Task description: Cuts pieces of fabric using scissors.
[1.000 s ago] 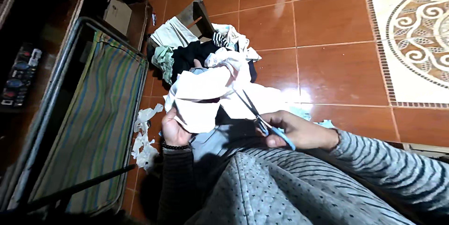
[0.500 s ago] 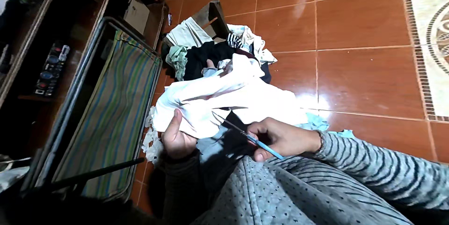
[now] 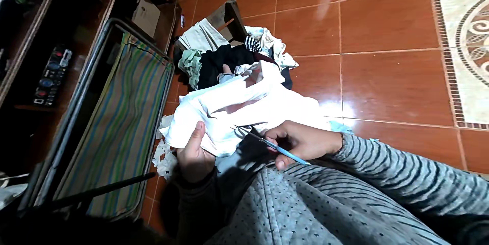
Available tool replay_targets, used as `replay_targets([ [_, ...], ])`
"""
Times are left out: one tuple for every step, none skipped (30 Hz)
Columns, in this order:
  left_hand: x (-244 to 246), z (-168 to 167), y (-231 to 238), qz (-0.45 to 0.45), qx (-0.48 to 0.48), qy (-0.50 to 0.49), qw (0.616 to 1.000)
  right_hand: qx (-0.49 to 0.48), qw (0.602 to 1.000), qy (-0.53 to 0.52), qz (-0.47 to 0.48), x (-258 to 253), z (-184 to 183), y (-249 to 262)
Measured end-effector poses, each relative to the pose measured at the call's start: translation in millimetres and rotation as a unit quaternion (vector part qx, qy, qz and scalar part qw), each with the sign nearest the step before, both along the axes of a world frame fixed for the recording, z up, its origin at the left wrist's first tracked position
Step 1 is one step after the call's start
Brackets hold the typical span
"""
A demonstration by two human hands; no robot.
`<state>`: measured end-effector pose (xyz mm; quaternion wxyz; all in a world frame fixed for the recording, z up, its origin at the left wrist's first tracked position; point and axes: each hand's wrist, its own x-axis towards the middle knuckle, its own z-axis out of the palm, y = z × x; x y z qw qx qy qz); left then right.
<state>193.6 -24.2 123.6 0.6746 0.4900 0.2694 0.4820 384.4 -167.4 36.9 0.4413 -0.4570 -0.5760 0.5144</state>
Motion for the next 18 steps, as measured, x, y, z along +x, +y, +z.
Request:
replay_targets([
  [1, 2, -4, 0.013, 0.013, 0.017, 1.0, 0.013, 1.0, 0.005, 0.001, -1, -1, 3],
  [2, 4, -7, 0.021, 0.025, 0.034, 0.999, 0.023, 1.0, 0.009, 0.001, -3, -1, 5],
  [3, 6, -11, 0.026, 0.033, 0.049, 0.998, 0.03, 0.999, 0.012, 0.0, -5, -2, 7],
  [4, 8, -14, 0.028, 0.036, 0.058, 0.997, 0.035, 0.999, 0.016, -0.002, -7, -2, 9],
  [4, 9, -16, 0.029, 0.038, 0.063, 0.997, 0.039, 0.999, 0.02, -0.003, -9, -2, 10],
  [4, 9, -18, 0.03, 0.038, 0.069, 0.996, 0.04, 0.999, 0.025, -0.003, -12, -2, 11],
  [3, 10, -19, 0.031, 0.036, 0.073, 0.996, 0.039, 0.999, 0.032, -0.006, -14, -2, 12],
  [3, 11, -20, 0.034, 0.035, 0.077, 0.996, 0.036, 0.999, 0.039, -0.01, -16, -2, 12],
  [3, 12, -20, 0.034, 0.036, 0.082, 0.995, 0.036, 0.998, 0.043, -0.015, -18, -3, 13],
  [3, 12, -20, 0.032, 0.038, 0.088, 0.995, 0.037, 0.998, 0.043, -0.019, -19, -3, 13],
  [2, 13, -20, 0.03, 0.039, 0.094, 0.994, 0.038, 0.998, 0.037, -0.023, -20, -4, 13],
  [1, 14, -19, 0.025, 0.039, 0.1, 0.994, 0.039, 0.998, 0.031, -0.026, -20, -4, 13],
  [1, 14, -19, 0.021, 0.037, 0.102, 0.994, 0.043, 0.998, 0.028, -0.029, -21, -5, 13],
  [0, 15, -18, 0.017, 0.035, 0.104, 0.994, 0.047, 0.998, 0.03, -0.032, -21, -5, 13],
  [1, 15, -18, 0.015, 0.032, 0.104, 0.994, 0.052, 0.997, 0.037, -0.034, -22, -7, 12],
  [1, 15, -18, 0.013, 0.029, 0.101, 0.994, 0.056, 0.997, 0.045, -0.035, -23, -8, 12],
  [1, 15, -18, 0.016, 0.028, 0.098, 0.995, 0.06, 0.996, 0.048, -0.036, -24, -9, 12],
  [1, 14, -18, 0.02, 0.026, 0.097, 0.995, 0.063, 0.996, 0.047, -0.038, -24, -10, 11],
])
